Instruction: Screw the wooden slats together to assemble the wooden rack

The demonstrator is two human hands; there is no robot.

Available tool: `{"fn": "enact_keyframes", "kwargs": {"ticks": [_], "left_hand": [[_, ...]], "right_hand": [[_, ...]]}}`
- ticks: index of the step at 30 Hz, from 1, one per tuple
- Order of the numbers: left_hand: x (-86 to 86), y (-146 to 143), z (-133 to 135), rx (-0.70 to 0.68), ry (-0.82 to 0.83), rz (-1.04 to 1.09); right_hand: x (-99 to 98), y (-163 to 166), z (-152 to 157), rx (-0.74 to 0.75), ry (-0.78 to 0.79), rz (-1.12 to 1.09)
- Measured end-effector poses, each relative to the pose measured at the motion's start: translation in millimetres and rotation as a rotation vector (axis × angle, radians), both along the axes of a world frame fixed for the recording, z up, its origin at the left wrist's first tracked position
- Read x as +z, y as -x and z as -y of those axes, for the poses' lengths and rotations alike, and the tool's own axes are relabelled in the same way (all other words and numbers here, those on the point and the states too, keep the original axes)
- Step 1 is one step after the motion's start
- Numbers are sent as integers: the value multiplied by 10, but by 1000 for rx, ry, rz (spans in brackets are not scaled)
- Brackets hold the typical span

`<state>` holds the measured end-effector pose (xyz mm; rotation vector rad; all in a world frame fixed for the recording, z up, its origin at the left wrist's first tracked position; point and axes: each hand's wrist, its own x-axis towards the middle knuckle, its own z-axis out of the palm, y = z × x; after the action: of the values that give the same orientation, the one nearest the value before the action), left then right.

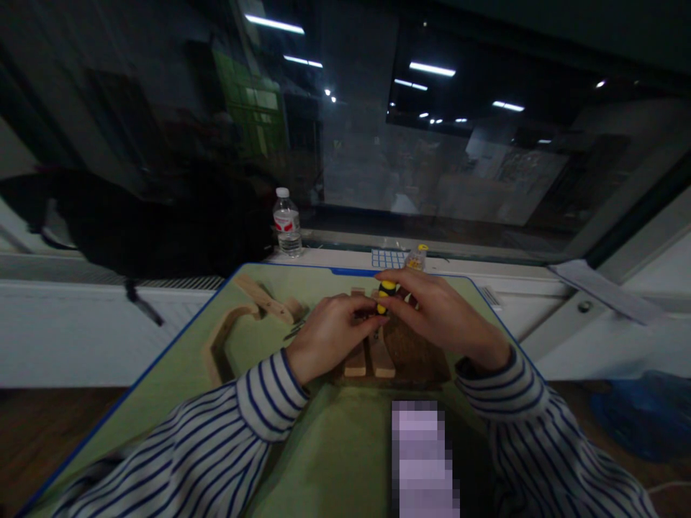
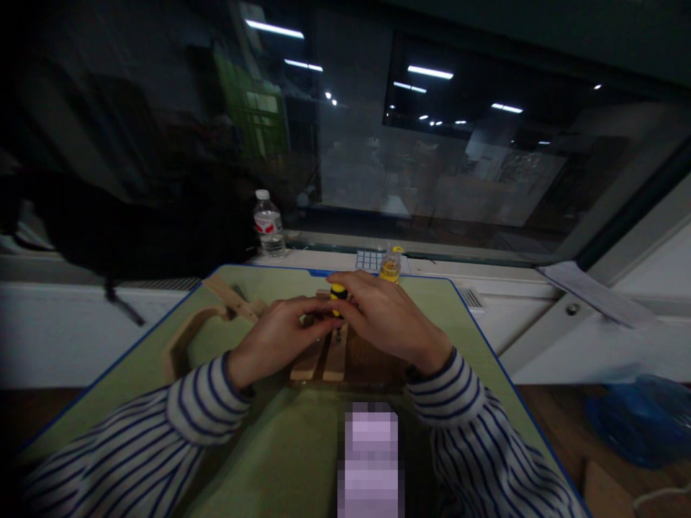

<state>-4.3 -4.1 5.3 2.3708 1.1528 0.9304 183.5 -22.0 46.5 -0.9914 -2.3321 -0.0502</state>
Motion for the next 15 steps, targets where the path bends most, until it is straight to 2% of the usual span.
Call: {"fn": "enact_keyframes", "kwargs": {"ticks": [8, 15], "left_hand": [[-30, 10, -22, -36, 23, 12], [-23, 2, -21, -26, 24, -28]], "right_hand": [[-11, 9, 10, 12, 54, -19], [-4, -2, -3, 10, 14, 7]]}}
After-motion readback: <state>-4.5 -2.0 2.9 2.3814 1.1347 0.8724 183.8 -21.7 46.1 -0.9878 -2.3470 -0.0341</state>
